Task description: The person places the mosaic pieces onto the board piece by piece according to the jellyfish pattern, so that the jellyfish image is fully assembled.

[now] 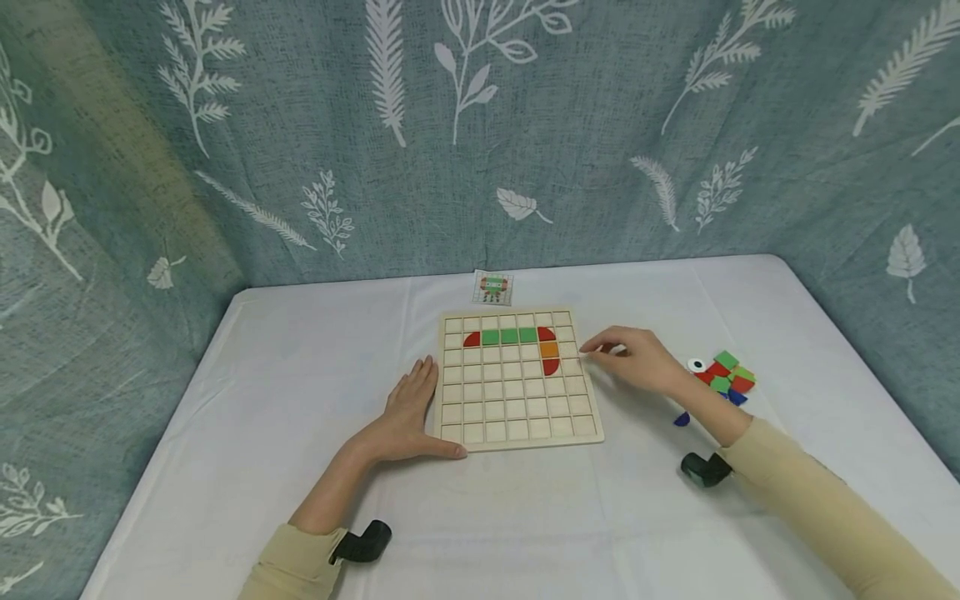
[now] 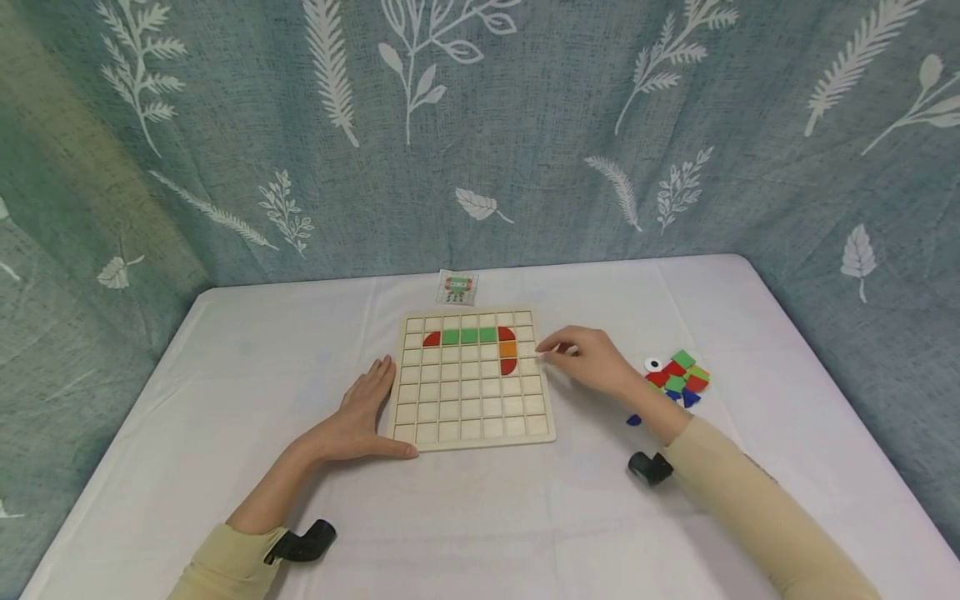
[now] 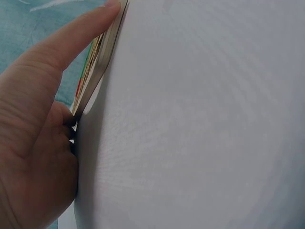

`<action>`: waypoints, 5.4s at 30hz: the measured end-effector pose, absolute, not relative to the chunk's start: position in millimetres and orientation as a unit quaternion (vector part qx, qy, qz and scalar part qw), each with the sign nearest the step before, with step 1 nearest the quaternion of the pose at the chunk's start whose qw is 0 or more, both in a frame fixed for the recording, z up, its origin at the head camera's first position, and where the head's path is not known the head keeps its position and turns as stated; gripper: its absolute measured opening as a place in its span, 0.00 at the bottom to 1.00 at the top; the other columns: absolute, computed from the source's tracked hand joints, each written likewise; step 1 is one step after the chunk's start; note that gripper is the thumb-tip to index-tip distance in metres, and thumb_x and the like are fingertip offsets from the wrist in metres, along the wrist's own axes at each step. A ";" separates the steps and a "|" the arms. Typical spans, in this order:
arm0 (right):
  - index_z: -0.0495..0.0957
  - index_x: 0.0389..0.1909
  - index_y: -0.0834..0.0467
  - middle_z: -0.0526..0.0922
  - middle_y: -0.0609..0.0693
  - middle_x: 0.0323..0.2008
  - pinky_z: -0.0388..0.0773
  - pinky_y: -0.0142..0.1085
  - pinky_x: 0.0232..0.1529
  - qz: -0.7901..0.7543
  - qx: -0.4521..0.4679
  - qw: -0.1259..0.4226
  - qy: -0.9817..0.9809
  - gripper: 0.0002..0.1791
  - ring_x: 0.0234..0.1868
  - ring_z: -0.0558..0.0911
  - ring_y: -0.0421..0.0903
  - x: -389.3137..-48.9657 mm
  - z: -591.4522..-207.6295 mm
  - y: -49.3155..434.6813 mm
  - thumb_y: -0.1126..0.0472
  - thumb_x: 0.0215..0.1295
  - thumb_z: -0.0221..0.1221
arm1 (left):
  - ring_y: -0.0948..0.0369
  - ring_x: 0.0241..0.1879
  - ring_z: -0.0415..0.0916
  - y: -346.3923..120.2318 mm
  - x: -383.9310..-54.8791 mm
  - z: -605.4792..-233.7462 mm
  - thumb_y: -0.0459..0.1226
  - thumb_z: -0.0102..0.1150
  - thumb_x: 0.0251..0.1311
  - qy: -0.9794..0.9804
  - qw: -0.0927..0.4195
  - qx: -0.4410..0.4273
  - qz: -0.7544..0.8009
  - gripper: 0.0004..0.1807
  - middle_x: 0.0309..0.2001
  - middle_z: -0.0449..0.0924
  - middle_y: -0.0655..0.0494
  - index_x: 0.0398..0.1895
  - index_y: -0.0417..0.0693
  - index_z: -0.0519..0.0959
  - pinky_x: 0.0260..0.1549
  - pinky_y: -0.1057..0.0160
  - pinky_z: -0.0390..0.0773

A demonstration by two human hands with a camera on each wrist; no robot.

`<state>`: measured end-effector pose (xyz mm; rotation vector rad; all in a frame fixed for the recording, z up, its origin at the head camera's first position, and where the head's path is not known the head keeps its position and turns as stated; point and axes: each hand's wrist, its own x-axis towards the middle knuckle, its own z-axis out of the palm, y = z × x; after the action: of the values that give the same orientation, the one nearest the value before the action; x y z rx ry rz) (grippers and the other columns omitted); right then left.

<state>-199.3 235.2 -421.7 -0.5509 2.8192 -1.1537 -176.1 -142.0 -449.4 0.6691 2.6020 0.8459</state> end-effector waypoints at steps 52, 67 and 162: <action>0.77 0.53 0.68 0.81 0.65 0.42 0.79 0.45 0.40 -0.285 0.009 0.031 0.958 0.17 0.42 0.78 0.58 -164.8 -420.8 369.2 0.61 0.68 0.60 | 0.47 0.75 0.24 -137.6 -176.5 -450.7 0.60 0.75 0.40 0.911 0.156 0.231 0.305 0.75 0.77 0.28 0.39 0.76 0.32 0.34 0.70 0.43 0.32; 0.76 0.54 0.68 0.80 0.65 0.41 0.80 0.32 0.30 -0.294 0.006 0.042 0.955 0.20 0.37 0.79 0.54 -173.1 -421.4 358.4 0.61 0.65 0.62 | 0.47 0.75 0.24 -137.3 -174.8 -450.6 0.59 0.75 0.40 0.909 0.159 0.233 0.308 0.75 0.77 0.28 0.38 0.75 0.31 0.33 0.70 0.43 0.31; 0.82 0.42 0.61 0.82 0.47 0.32 0.73 0.34 0.32 -0.271 -0.099 -0.010 0.958 0.13 0.33 0.74 0.45 -140.6 -426.9 348.3 0.61 0.57 0.69 | 0.48 0.75 0.24 -139.7 -175.3 -455.3 0.61 0.74 0.39 0.912 0.154 0.225 0.306 0.75 0.77 0.28 0.40 0.76 0.33 0.34 0.70 0.44 0.32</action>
<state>-140.6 348.3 -426.9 -0.3126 3.0266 -0.8556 -175.3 -139.7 -455.3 0.6437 2.6152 0.8769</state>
